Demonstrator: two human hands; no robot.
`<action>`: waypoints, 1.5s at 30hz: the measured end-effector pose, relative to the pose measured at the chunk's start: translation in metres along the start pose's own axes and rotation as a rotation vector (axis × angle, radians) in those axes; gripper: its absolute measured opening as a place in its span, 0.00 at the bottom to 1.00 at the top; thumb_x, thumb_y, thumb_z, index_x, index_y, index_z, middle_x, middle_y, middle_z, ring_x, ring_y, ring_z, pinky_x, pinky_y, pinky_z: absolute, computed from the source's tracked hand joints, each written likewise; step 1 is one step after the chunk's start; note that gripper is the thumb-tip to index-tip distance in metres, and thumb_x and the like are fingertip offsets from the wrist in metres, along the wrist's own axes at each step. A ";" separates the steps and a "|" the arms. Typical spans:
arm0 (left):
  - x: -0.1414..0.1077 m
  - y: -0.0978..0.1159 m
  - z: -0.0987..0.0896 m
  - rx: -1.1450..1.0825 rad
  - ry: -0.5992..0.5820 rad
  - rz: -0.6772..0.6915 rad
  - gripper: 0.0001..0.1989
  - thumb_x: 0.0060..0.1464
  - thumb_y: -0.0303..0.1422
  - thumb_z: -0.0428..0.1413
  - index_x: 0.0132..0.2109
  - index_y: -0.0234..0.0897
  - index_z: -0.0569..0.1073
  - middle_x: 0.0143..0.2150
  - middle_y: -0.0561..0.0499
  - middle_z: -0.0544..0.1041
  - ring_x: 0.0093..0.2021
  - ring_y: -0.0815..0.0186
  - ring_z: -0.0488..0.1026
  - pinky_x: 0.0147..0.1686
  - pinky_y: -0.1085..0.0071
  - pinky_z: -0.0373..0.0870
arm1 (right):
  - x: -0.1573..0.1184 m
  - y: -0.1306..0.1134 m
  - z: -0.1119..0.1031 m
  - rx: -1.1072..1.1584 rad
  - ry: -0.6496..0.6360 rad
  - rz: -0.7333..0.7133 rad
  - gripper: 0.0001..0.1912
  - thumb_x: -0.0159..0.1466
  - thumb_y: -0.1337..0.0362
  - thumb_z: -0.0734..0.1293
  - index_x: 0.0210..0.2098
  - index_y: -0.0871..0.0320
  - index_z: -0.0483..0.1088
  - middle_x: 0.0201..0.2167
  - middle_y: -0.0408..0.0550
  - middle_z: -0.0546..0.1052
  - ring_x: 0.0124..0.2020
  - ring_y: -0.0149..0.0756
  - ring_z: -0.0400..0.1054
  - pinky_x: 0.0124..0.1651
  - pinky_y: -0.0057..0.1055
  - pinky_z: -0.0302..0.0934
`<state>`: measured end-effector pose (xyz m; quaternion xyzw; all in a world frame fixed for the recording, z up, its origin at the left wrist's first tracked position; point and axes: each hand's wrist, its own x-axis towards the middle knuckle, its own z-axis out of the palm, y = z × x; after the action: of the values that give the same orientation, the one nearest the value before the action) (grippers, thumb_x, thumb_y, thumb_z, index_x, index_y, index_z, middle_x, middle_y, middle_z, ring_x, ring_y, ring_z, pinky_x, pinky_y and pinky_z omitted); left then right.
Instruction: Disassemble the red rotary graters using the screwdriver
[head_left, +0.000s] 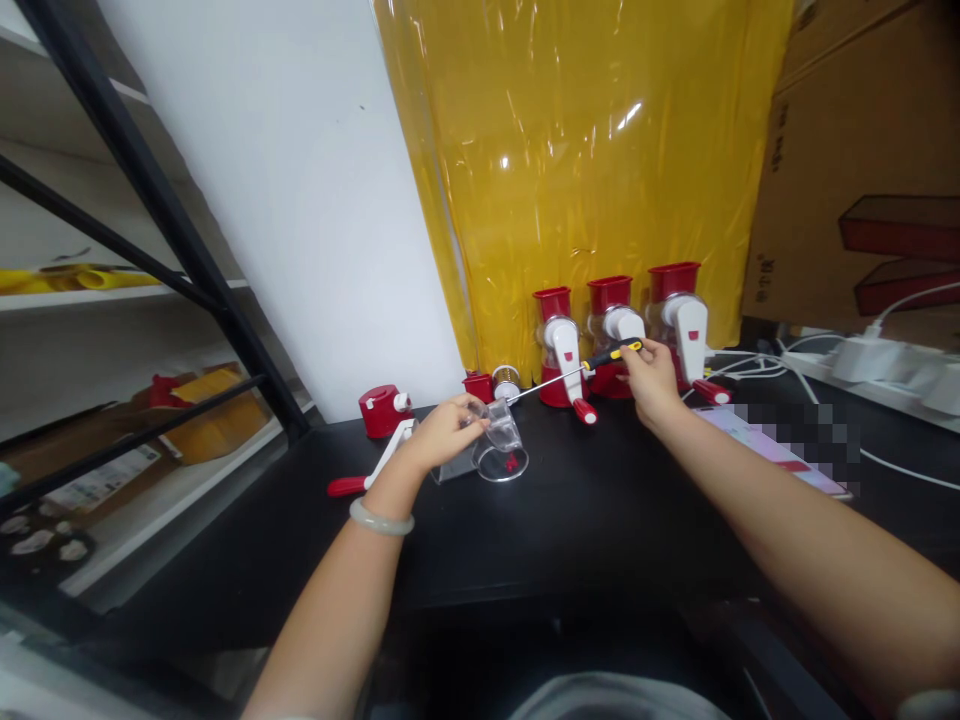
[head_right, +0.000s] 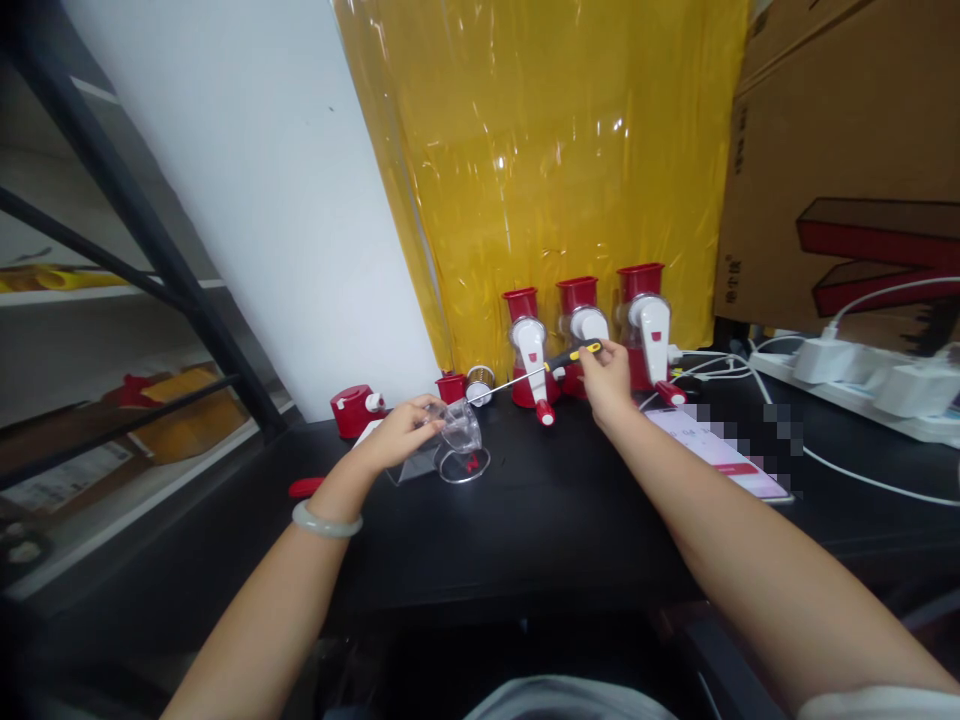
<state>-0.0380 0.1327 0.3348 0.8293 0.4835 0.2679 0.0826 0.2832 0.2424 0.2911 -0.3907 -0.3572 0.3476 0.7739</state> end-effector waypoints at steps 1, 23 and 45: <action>0.000 0.000 0.000 -0.003 0.003 0.001 0.20 0.62 0.41 0.54 0.25 0.36 0.73 0.49 0.44 0.78 0.41 0.61 0.76 0.47 0.61 0.73 | 0.000 -0.001 0.000 0.000 0.001 0.010 0.17 0.58 0.64 0.70 0.45 0.53 0.64 0.42 0.46 0.78 0.43 0.36 0.77 0.31 0.27 0.72; 0.001 -0.002 0.000 0.012 -0.004 0.018 0.20 0.62 0.41 0.54 0.25 0.36 0.73 0.49 0.44 0.78 0.41 0.61 0.76 0.46 0.62 0.72 | 0.007 0.006 -0.001 -0.036 -0.011 -0.032 0.19 0.58 0.62 0.70 0.48 0.52 0.64 0.41 0.46 0.77 0.42 0.36 0.76 0.32 0.28 0.73; -0.001 0.001 -0.001 -0.036 -0.002 -0.019 0.18 0.61 0.41 0.54 0.26 0.37 0.73 0.51 0.45 0.79 0.42 0.60 0.77 0.48 0.61 0.74 | 0.008 0.012 -0.002 -0.019 -0.003 0.012 0.20 0.57 0.62 0.69 0.48 0.52 0.65 0.40 0.44 0.74 0.37 0.34 0.74 0.30 0.27 0.72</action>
<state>-0.0384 0.1313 0.3356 0.8234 0.4861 0.2749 0.1007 0.2856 0.2536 0.2825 -0.3998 -0.3593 0.3493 0.7675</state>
